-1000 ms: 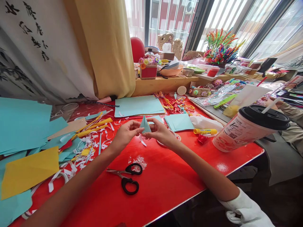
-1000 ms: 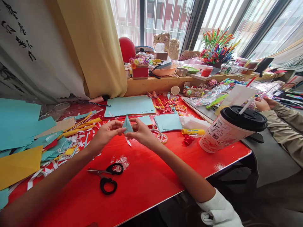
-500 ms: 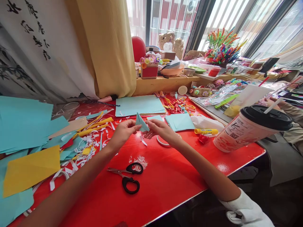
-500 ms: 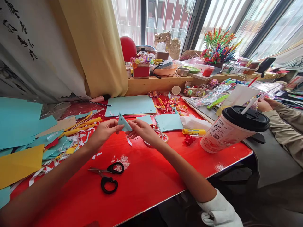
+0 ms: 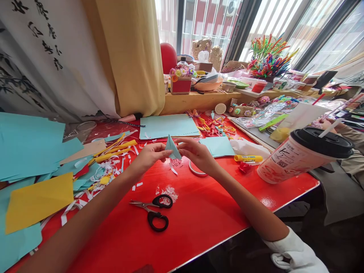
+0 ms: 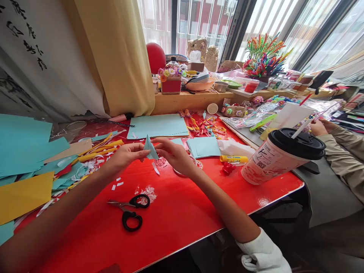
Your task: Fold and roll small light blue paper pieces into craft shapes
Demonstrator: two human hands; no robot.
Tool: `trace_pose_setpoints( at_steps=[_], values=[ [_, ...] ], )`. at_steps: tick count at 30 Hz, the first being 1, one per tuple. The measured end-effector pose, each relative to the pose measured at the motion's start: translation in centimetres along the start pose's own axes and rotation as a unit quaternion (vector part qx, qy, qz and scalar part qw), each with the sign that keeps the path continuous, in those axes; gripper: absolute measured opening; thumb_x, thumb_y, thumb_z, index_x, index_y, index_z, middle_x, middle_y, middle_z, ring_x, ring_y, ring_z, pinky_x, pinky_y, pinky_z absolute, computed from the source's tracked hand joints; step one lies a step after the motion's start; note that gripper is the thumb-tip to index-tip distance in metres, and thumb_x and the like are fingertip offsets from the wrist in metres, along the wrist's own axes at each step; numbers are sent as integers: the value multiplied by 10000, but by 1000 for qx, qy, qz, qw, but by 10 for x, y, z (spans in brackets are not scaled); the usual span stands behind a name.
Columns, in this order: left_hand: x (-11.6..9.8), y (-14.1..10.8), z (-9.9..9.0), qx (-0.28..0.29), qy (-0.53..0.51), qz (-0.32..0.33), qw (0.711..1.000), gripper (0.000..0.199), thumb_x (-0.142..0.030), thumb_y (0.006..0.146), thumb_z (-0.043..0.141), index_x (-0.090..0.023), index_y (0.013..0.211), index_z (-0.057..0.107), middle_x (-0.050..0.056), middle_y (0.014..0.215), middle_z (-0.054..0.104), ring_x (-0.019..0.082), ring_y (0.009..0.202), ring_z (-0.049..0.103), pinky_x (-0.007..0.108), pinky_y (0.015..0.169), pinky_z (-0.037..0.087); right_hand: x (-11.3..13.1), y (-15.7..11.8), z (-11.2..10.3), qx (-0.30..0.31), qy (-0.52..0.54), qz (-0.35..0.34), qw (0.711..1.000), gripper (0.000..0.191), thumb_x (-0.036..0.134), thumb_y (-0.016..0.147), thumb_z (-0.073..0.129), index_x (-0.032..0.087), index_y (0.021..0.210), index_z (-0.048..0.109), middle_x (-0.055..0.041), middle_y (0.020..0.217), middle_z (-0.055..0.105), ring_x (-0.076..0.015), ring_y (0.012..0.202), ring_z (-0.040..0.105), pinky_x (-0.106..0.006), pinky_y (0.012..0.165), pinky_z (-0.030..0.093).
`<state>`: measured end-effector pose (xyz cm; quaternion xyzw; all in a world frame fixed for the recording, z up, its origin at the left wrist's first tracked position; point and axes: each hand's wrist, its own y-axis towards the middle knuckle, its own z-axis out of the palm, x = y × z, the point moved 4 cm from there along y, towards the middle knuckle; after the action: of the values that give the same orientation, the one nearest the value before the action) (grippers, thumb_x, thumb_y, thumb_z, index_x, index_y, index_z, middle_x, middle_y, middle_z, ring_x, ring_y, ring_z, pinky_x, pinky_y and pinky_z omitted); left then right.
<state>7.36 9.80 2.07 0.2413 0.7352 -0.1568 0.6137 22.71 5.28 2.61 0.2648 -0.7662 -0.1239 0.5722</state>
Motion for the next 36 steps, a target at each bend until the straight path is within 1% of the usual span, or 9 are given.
trace_pose_setpoints(
  at_steps=[4,7,11,16,20,24,28,33,36],
  values=[
    [-3,-2,-2,4,5,-8,1000,251,-410,669,653,-163,699,622,-23,638,534,91,589,448,235,603,363,4,0,-3,30,-131,-69,988,190,192,852,484,216,1006,593,-27,921,621,-122,828,568,-270,725,465],
    [-5,-3,-1,9,14,-2,1000,262,-419,671,650,-162,710,625,-21,648,545,90,593,451,234,605,371,5,-1,-4,38,-163,-100,981,173,178,844,497,214,977,602,-33,926,594,-120,809,561,-265,711,466],
    [-6,-3,1,9,21,11,1000,273,-426,688,635,-159,736,613,-20,636,549,95,597,479,237,608,393,5,-1,-4,40,-178,-111,977,141,196,840,515,211,945,608,-38,915,561,-116,778,552,-259,685,466],
    [-8,-6,7,30,15,15,999,284,-423,746,579,-150,824,599,12,674,601,116,601,541,264,618,432,2,-1,-2,11,-182,-103,978,117,221,845,513,211,908,612,-36,892,560,-123,782,547,-273,701,463],
    [-11,-6,8,34,31,39,998,285,-390,780,537,-155,924,611,15,728,605,122,662,546,270,665,439,-1,0,1,-10,-176,-81,981,112,233,854,498,206,898,597,-36,885,563,-128,783,542,-273,694,461],
    [-10,-6,8,40,27,36,998,348,-336,768,559,-167,1072,578,29,832,618,130,735,545,279,710,437,-2,0,2,-24,-150,-54,987,99,258,850,505,199,879,578,-29,857,554,-125,767,532,-261,679,459],
    [-10,-7,10,44,17,49,998,375,-334,751,585,-174,1090,573,38,896,626,139,772,558,286,737,439,-2,0,4,-43,-117,-24,992,104,280,843,513,196,826,573,-30,852,542,-126,775,526,-251,660,461],
    [-11,-8,10,13,51,66,996,398,-343,756,573,-186,1121,544,28,834,622,159,769,578,296,729,443,-3,-2,6,-95,-97,5,991,145,312,828,531,190,768,582,-39,860,544,-143,824,533,-256,666,465],
    [-11,-9,10,-6,75,66,995,423,-316,758,567,-198,1159,503,11,773,611,168,769,589,307,743,436,-6,-4,8,-112,-34,39,992,150,336,826,525,188,814,550,-29,850,547,-122,733,559,-255,633,480]
  ],
)
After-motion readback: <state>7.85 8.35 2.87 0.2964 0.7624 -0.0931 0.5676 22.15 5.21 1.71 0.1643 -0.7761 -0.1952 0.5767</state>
